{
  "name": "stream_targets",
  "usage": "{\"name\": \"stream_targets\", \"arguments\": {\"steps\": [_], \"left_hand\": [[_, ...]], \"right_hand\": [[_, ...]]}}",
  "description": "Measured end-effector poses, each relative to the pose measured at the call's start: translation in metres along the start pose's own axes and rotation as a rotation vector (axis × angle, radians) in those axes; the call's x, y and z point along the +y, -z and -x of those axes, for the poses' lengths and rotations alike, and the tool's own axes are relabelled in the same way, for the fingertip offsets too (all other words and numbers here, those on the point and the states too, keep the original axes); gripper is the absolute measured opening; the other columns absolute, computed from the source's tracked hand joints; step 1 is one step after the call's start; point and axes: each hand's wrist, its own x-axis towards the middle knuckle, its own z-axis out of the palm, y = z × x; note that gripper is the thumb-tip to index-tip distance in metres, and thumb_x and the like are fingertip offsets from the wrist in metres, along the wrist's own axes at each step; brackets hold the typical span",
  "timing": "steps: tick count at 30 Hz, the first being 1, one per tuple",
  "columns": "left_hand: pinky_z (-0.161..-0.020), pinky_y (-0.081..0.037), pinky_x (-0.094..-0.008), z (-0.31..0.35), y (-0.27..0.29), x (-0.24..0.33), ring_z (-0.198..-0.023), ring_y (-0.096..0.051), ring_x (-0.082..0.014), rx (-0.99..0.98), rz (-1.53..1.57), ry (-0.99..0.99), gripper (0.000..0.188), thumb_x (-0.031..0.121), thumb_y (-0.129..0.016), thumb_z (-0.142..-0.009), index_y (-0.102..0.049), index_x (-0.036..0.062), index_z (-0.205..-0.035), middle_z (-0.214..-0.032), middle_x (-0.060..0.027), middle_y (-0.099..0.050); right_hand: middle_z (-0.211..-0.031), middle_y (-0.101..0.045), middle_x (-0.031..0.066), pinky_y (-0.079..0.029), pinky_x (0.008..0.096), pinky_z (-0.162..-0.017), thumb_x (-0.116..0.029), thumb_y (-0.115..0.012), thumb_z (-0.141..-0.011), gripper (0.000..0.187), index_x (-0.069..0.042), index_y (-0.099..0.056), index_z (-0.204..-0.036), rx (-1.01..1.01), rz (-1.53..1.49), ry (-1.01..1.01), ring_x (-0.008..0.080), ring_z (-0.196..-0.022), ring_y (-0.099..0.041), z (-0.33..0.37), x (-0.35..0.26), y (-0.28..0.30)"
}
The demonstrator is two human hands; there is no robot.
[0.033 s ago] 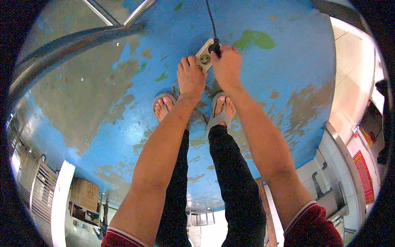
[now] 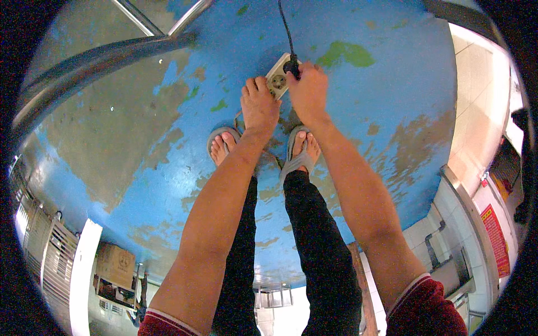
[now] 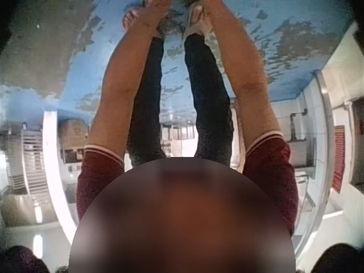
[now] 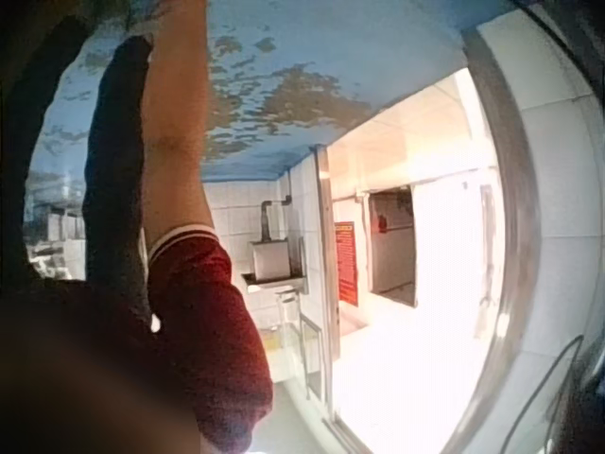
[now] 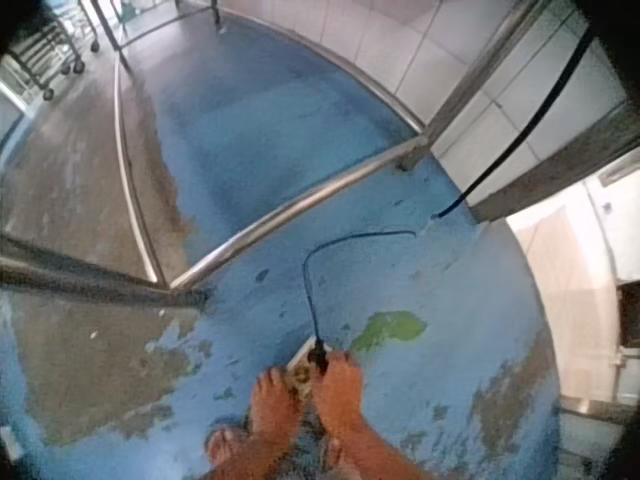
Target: The person opens a green-lidded container, removes a small plastic bag, and assembles small metal pins into a cylindrical component on a stainless steel counter. They then move to a wall socket, unplug a cord, and plug it into another socket.
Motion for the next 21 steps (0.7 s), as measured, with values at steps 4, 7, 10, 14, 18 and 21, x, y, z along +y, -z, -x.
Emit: {"name": "stream_targets", "arguments": {"steps": [4, 7, 10, 14, 18, 21], "left_hand": [[-0.098, -0.045, -0.0461, 0.001, -0.001, 0.001, -0.113, -0.051, -0.0382, -0.030, 0.067, 0.088, 0.064, 0.033, -0.083, -0.076, -0.055, -0.0013, -0.122, -0.117, -0.0167, -0.055], [-0.097, -0.045, -0.0464, 0.001, -0.002, 0.001, -0.111, -0.052, -0.0379, -0.019, 0.025, 0.024, 0.063, 0.033, -0.085, -0.074, -0.057, -0.0005, -0.119, -0.116, -0.0161, -0.056], [-0.097, -0.045, -0.0465, 0.002, -0.001, 0.000, -0.111, -0.052, -0.0378, -0.039, 0.022, 0.017, 0.066, 0.034, -0.086, -0.073, -0.056, 0.0000, -0.120, -0.116, -0.0162, -0.056], [-0.097, -0.045, -0.0475, -0.003, 0.004, 0.000, -0.114, -0.051, -0.0377, -0.083, 0.037, 0.012, 0.070, 0.035, -0.087, -0.072, -0.056, 0.0001, -0.123, -0.118, -0.0162, -0.055], [-0.102, -0.043, -0.0506, 0.007, 0.017, 0.001, -0.124, -0.048, -0.0401, -0.037, 0.046, 0.010, 0.081, 0.028, -0.090, -0.070, -0.046, 0.0039, -0.134, -0.134, -0.0184, -0.048], [-0.107, -0.038, -0.0537, 0.044, 0.035, -0.003, -0.131, -0.043, -0.0426, -0.065, 0.094, 0.036, 0.088, 0.029, -0.088, -0.073, -0.040, 0.0047, -0.142, -0.145, -0.0209, -0.041]], "right_hand": [[-0.084, -0.067, 0.0247, -0.051, 0.0510, -0.076, -0.015, -0.076, -0.080, 0.024, 0.006, -0.067, -0.087, -0.006, 0.024, 0.115, 0.0427, -0.084, -0.065, -0.003, 0.001, 0.006], [-0.084, -0.066, 0.0261, -0.052, 0.0510, -0.077, -0.013, -0.076, -0.079, 0.022, 0.006, -0.066, -0.085, -0.064, 0.076, 0.099, 0.0441, -0.083, -0.064, -0.007, 0.001, 0.006], [-0.080, -0.066, 0.0253, -0.052, 0.0515, -0.077, -0.015, -0.079, -0.078, 0.025, 0.005, -0.065, -0.084, -0.047, 0.037, 0.078, 0.0443, -0.080, -0.065, -0.009, 0.003, 0.003], [-0.077, -0.067, 0.0237, -0.053, 0.0520, -0.075, -0.028, -0.087, -0.073, 0.039, 0.003, -0.066, -0.084, -0.111, 0.032, 0.028, 0.0430, -0.080, -0.067, -0.020, 0.016, 0.005], [-0.078, -0.069, 0.0231, -0.053, 0.0522, -0.072, -0.046, -0.088, -0.069, 0.054, 0.002, -0.066, -0.081, -0.179, 0.047, -0.077, 0.0420, -0.081, -0.069, -0.025, 0.027, 0.012], [-0.076, -0.068, 0.0219, -0.052, 0.0531, -0.068, -0.054, -0.084, -0.073, 0.058, 0.001, -0.065, -0.079, -0.173, 0.168, -0.110, 0.0412, -0.077, -0.069, -0.024, 0.023, 0.018]]}}
